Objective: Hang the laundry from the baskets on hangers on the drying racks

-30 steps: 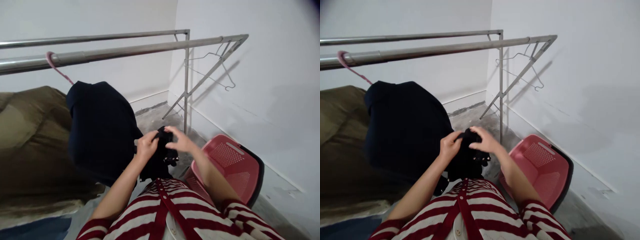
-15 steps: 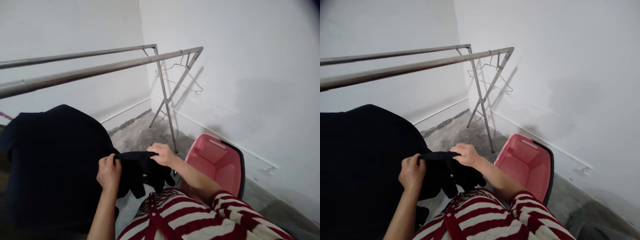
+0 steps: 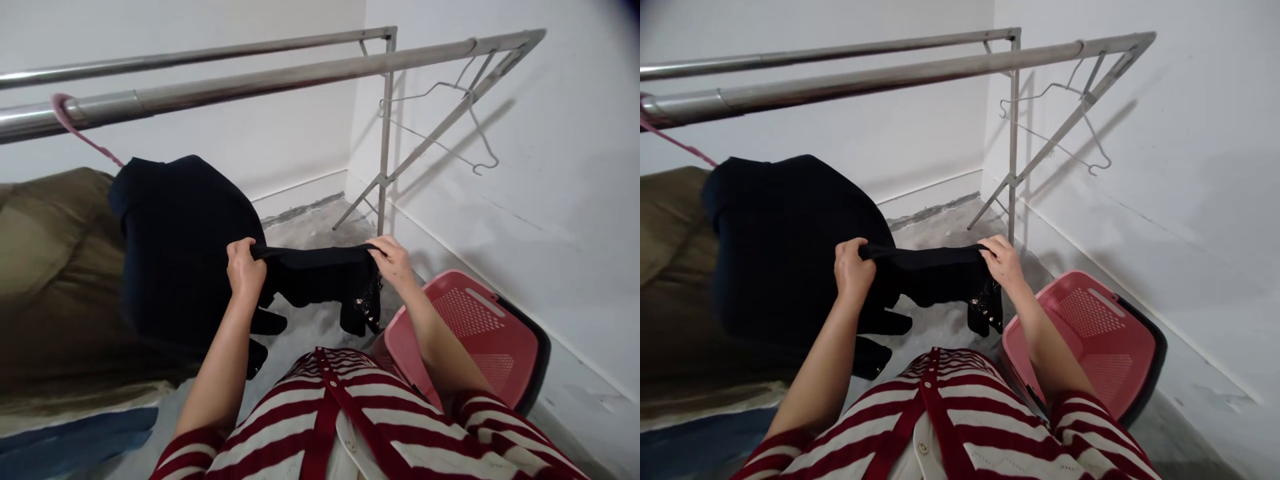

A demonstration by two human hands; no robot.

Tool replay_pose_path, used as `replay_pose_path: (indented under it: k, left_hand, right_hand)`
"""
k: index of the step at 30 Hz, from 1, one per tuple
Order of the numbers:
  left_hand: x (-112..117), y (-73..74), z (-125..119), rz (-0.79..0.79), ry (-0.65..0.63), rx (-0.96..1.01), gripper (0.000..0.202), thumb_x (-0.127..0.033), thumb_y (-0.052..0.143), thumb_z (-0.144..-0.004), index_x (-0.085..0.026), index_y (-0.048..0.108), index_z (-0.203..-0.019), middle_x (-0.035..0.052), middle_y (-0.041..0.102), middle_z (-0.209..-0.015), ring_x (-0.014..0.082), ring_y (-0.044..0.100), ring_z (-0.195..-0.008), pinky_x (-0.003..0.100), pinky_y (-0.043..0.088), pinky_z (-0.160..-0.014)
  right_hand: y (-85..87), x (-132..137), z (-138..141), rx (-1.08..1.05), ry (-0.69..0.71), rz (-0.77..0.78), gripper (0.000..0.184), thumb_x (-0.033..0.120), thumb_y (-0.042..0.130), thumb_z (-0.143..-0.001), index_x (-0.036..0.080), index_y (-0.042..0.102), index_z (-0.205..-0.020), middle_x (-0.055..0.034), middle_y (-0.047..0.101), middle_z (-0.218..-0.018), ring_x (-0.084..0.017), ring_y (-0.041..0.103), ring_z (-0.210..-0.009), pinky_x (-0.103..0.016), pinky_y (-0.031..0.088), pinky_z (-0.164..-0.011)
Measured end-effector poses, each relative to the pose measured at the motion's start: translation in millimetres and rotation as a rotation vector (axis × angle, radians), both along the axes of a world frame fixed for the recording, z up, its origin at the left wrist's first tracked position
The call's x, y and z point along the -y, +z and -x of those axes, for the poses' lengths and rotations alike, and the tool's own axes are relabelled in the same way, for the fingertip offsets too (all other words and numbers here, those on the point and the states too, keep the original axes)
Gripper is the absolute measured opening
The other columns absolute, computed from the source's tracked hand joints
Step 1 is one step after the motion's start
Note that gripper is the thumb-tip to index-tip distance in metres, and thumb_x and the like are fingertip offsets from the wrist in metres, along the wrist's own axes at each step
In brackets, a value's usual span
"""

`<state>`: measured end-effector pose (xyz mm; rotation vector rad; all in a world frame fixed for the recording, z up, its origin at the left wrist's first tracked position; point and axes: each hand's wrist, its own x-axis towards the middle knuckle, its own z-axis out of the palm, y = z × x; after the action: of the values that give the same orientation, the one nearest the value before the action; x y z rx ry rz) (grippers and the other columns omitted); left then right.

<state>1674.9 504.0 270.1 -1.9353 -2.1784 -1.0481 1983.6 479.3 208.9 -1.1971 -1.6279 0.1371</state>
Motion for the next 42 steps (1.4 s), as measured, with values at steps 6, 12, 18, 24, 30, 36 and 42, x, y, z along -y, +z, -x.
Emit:
replay_pose_path:
  k: [6, 12, 18, 24, 30, 36, 42]
  left_hand:
    - [11, -9.2, -2, 0.002, -0.142, -0.023, 0.045, -0.013, 0.048, -0.078, -0.021, 0.054, -0.122, 0.0083, 0.057, -0.102, 0.0209, 0.059, -0.095, 0.030, 0.047, -0.083]
    - [37, -53.0, 3, 0.528, -0.564, -0.338, 0.027, -0.029, 0.052, -0.082, -0.029, 0.067, -0.105, 0.0036, 0.059, -0.081, 0.0179, 0.061, -0.074, 0.025, 0.044, -0.064]
    - [35, -40.1, 8, -0.007, 0.057, -0.108, 0.034, -0.030, 0.047, -0.085, -0.021, 0.064, -0.114, 0.0070, 0.063, -0.095, 0.0196, 0.062, -0.084, 0.027, 0.047, -0.067]
    - [57, -19.1, -14, -0.365, 0.001, -0.089, 0.029, -0.030, 0.047, -0.087, -0.019, 0.065, -0.107, 0.0058, 0.063, -0.089, 0.0172, 0.062, -0.078, 0.025, 0.049, -0.064]
    - [86, -41.6, -23, -0.401, -0.434, -0.207, 0.022, -0.024, 0.051, -0.088, -0.026, 0.060, -0.107, 0.0007, 0.061, -0.092, 0.0097, 0.063, -0.072, 0.019, 0.051, -0.059]
    - [88, -48.2, -14, -0.269, -0.278, -0.139, 0.018, -0.030, 0.051, -0.085, -0.029, 0.057, -0.102, 0.0008, 0.059, -0.099, 0.0141, 0.065, -0.080, 0.023, 0.056, -0.063]
    - [76, -28.9, -5, -0.181, -0.173, -0.228, 0.011, -0.026, 0.056, -0.080, -0.025, 0.059, -0.091, 0.0033, 0.061, -0.099, 0.0170, 0.066, -0.078, 0.027, 0.055, -0.057]
  right_hand:
    - [-42.7, -9, -5, 0.227, -0.158, 0.127, 0.027, 0.017, 0.044, -0.086, 0.022, 0.065, -0.101, -0.0082, 0.062, -0.092, -0.022, 0.057, -0.092, -0.034, 0.046, -0.084]
    - [-75.2, -25, -22, 0.335, -0.200, 0.302, 0.033, 0.006, 0.041, -0.082, 0.017, 0.066, -0.100, -0.0098, 0.059, -0.089, -0.021, 0.055, -0.089, -0.033, 0.046, -0.081]
    - [-62.7, -24, -16, 0.483, 0.192, 0.318, 0.025, 0.011, 0.052, -0.082, 0.019, 0.068, -0.098, -0.0050, 0.064, -0.091, -0.015, 0.058, -0.089, -0.025, 0.045, -0.082]
    - [7.0, -28, -49, 0.435, 0.431, 0.322, 0.040, 0.030, 0.070, -0.075, 0.018, 0.064, -0.112, -0.0054, 0.066, -0.100, -0.015, 0.060, -0.088, -0.025, 0.046, -0.077]
    - [124.9, -83, -178, -0.034, -0.392, -0.057, 0.017, 0.023, 0.050, -0.090, 0.011, 0.059, -0.096, -0.0055, 0.061, -0.085, -0.011, 0.047, -0.087, -0.027, 0.033, -0.087]
    - [154.8, -130, -214, -0.254, -0.583, 0.031, 0.029, 0.026, 0.062, -0.081, 0.019, 0.047, -0.057, 0.0086, 0.034, -0.051, -0.007, 0.028, -0.055, -0.021, 0.029, -0.064]
    - [107.5, -100, -157, -0.272, -0.659, -0.027, 0.015, 0.023, 0.053, -0.084, 0.016, 0.055, -0.072, 0.0071, 0.036, -0.058, -0.007, 0.029, -0.056, -0.023, 0.029, -0.062]
